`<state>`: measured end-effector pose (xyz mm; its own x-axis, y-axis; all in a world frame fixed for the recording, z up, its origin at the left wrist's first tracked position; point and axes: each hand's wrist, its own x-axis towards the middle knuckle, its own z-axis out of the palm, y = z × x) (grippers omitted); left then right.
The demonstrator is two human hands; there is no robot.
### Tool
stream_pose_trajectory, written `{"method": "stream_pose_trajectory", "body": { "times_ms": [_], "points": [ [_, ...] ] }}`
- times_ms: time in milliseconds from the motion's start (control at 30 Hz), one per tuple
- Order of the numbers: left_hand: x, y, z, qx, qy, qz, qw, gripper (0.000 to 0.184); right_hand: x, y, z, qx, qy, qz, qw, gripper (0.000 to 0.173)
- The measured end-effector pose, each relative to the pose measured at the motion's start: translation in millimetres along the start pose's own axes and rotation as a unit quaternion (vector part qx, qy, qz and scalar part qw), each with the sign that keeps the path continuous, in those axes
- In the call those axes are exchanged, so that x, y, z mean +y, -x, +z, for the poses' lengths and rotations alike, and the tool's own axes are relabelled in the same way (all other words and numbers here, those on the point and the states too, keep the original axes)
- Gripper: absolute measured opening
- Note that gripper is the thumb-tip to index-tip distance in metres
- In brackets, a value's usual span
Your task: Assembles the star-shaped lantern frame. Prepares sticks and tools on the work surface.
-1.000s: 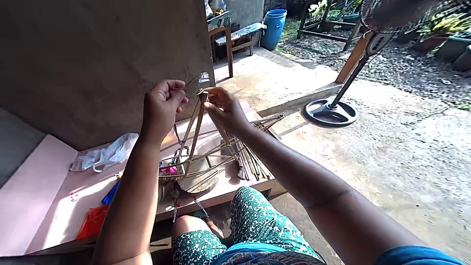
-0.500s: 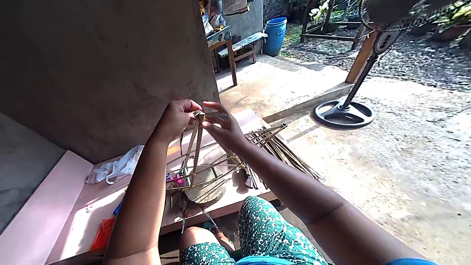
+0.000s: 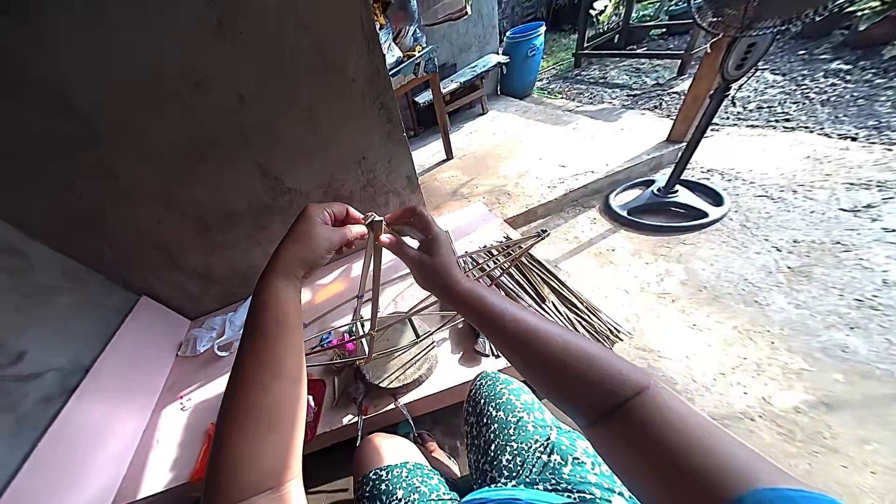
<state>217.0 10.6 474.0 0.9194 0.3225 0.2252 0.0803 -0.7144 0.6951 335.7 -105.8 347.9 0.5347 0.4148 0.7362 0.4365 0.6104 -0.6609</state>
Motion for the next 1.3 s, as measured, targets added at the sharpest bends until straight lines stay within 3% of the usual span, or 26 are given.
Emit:
{"method": "stream_pose_trajectory", "body": {
  "times_ms": [133,200,333,600,867,1067,1300],
  "points": [
    [-1,-1,7,0.025,0.015,-0.013,0.999,0.008,4,-1,4,0.014,-0.011,-0.006,1.000,0.058],
    [-1,-4,11,0.027,0.032,-0.011,0.999,0.010,5,-1,5,0.012,0.001,-0.005,1.000,0.055],
    [-4,-10,13,0.014,0.038,-0.005,0.999,0.017,7,-1,6,0.013,-0.003,-0.013,1.000,0.034],
    [-4,-10,9,-0.001,0.063,-0.036,0.997,0.011,7,1,9,0.041,-0.021,-0.023,0.999,0.028],
    [4,11,-4,0.024,-0.073,-0.013,0.997,0.008,8,0,16,0.062,-0.026,-0.021,0.998,0.028],
    [15,30,0,0.063,-0.230,-0.041,0.970,0.014,15,-5,19,0.071,-0.049,-0.024,0.996,0.028],
    [25,49,14,0.095,-0.317,0.025,0.943,0.019,15,-8,23,0.095,-0.056,-0.009,0.994,0.026]
  ]
}}
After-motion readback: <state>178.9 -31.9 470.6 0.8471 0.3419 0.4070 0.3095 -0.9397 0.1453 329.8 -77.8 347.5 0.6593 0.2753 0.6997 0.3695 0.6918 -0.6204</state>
